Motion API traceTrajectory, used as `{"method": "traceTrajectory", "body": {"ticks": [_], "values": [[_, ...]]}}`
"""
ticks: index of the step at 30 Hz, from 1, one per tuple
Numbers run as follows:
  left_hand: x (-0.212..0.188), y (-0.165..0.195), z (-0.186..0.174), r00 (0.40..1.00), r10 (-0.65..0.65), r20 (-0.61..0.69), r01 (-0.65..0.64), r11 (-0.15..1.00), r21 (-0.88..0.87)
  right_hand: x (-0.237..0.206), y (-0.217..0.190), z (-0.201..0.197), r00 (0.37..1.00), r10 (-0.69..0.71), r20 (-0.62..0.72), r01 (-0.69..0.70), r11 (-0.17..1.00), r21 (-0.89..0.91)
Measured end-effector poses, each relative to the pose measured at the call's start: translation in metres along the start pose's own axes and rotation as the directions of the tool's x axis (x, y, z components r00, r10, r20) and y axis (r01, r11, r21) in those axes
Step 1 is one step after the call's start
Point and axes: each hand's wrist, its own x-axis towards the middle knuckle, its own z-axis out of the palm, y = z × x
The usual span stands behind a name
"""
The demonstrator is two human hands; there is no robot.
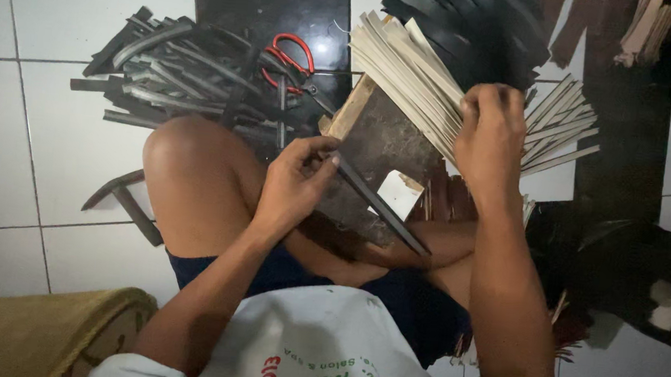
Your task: The person sits cross-legged on the floor and repeatedly smooths thin plastic strips using a small white block. They pick up a strip, rub it against the block, and place it back into a pile. This process is repeated continuously with multiple strips.
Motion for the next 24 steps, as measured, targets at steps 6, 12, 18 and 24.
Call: {"method": "traceTrajectory", "body": {"ticks": [6, 12, 18, 24], "values": [[0.005, -0.011, -0.011, 0.999, -0.008, 0.048, 0.01, 0.999, -0.041, -0.035, -0.018, -0.016, 0.999, 0.053, -0.004, -0.048, 0.939, 0.339], [0.009, -0.022, -0.01, 0.995, -0.009, 0.102, 0.013, 0.999, -0.037, -0.099, -0.046, 0.0, 0.953, 0.113, 0.281, -0.25, 0.818, 0.518], [0.014, -0.025, -0.013, 0.992, 0.003, 0.126, 0.01, 0.995, -0.099, -0.115, -0.056, 0.027, 0.702, 0.325, 0.634, -0.698, 0.494, 0.519], [0.014, -0.026, -0.015, 0.99, 0.039, 0.138, -0.022, 0.992, -0.121, -0.106, -0.056, 0.034, 0.651, 0.365, 0.666, -0.736, 0.518, 0.436]]}}
